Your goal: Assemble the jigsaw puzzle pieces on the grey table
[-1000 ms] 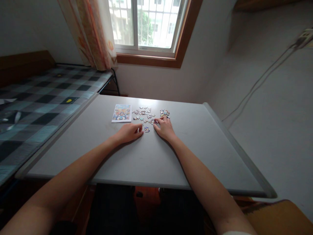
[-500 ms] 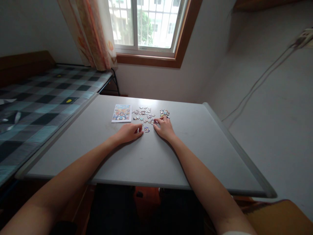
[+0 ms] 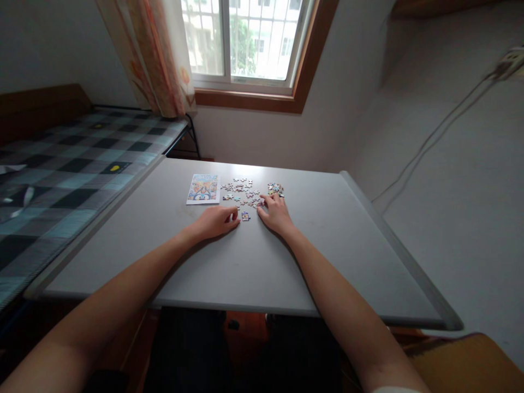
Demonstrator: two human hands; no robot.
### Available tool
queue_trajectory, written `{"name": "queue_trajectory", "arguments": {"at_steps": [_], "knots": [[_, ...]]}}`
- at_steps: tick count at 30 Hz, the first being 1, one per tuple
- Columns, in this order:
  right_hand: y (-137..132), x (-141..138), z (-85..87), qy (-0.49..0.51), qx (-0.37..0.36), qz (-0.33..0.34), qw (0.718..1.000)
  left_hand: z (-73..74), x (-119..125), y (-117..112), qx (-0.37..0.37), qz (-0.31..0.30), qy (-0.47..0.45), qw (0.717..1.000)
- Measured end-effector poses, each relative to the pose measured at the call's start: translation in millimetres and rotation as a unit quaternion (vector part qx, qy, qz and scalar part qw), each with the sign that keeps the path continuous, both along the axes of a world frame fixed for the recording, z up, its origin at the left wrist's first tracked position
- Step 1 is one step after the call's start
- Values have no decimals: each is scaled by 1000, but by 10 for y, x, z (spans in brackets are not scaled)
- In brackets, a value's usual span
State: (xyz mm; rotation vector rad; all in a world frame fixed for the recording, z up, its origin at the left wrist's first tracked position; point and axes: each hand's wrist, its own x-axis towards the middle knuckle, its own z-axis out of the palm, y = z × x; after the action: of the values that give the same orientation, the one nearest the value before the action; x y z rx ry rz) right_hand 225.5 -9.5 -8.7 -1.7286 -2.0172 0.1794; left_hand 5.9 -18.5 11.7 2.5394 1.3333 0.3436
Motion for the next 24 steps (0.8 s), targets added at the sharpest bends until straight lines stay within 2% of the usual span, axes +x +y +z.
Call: {"name": "queue_trajectory", "arguments": {"at_steps": [5, 10, 14, 24], "knots": [[20, 7, -28, 16, 18, -2, 1000, -7, -2, 0, 7, -2, -3, 1000], [125, 11, -61, 87, 35, -15, 995, -9, -2, 4, 3, -1, -4, 1000], [259, 9, -16, 111, 0, -19, 994, -5, -1, 5, 1, -2, -2, 1000], [430, -16, 227, 52, -117, -38, 991, 47, 8, -25, 3, -9, -2, 1000]]}}
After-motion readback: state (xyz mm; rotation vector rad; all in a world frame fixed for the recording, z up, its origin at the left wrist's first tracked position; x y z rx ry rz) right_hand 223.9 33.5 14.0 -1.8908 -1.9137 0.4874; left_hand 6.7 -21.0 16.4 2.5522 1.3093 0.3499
